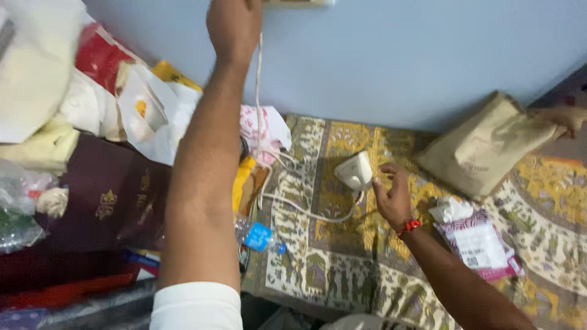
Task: The person wipes a wall-mounted switchboard with a white tissue, then walks to another switchboard and wipes it. They later plug in an iron, move it on a table, and remove a wall socket cover plate.
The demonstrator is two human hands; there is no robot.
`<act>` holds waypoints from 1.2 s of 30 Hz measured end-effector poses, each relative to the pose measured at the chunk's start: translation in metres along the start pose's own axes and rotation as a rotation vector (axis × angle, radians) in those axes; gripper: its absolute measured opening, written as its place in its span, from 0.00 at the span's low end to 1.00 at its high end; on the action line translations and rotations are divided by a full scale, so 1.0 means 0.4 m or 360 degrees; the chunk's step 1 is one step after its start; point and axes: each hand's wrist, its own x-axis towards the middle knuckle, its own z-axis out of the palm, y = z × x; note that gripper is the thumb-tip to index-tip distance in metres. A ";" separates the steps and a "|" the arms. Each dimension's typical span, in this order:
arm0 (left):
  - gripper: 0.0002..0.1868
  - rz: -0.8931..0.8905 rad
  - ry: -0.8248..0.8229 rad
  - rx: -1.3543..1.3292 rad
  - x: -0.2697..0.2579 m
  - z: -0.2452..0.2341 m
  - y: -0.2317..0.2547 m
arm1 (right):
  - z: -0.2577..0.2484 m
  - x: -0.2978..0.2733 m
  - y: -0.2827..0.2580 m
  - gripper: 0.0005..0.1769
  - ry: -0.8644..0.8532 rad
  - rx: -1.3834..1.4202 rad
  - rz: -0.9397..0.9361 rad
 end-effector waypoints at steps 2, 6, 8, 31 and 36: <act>0.12 0.0075 0.0068 0.0041 0.009 -0.012 0.013 | -0.014 0.070 -0.067 0.18 0.0011 -0.0147 -0.0210; 0.15 0.0100 0.0058 -0.0075 0.015 -0.043 0.040 | -0.006 0.313 -0.286 0.22 -0.0084 -0.0302 -0.0951; 0.14 0.0041 -0.0011 -0.0078 0.021 -0.054 0.050 | 0.017 0.430 -0.428 0.26 -0.0092 -0.0377 -0.1311; 0.10 0.0027 -0.0116 -0.0208 -0.049 -0.138 0.034 | 0.154 0.719 -0.644 0.41 0.0463 -0.1777 -0.1569; 0.11 0.0005 -0.0192 -0.0319 -0.145 -0.173 0.047 | 0.131 0.697 -0.685 0.40 0.0383 -0.1528 -0.1602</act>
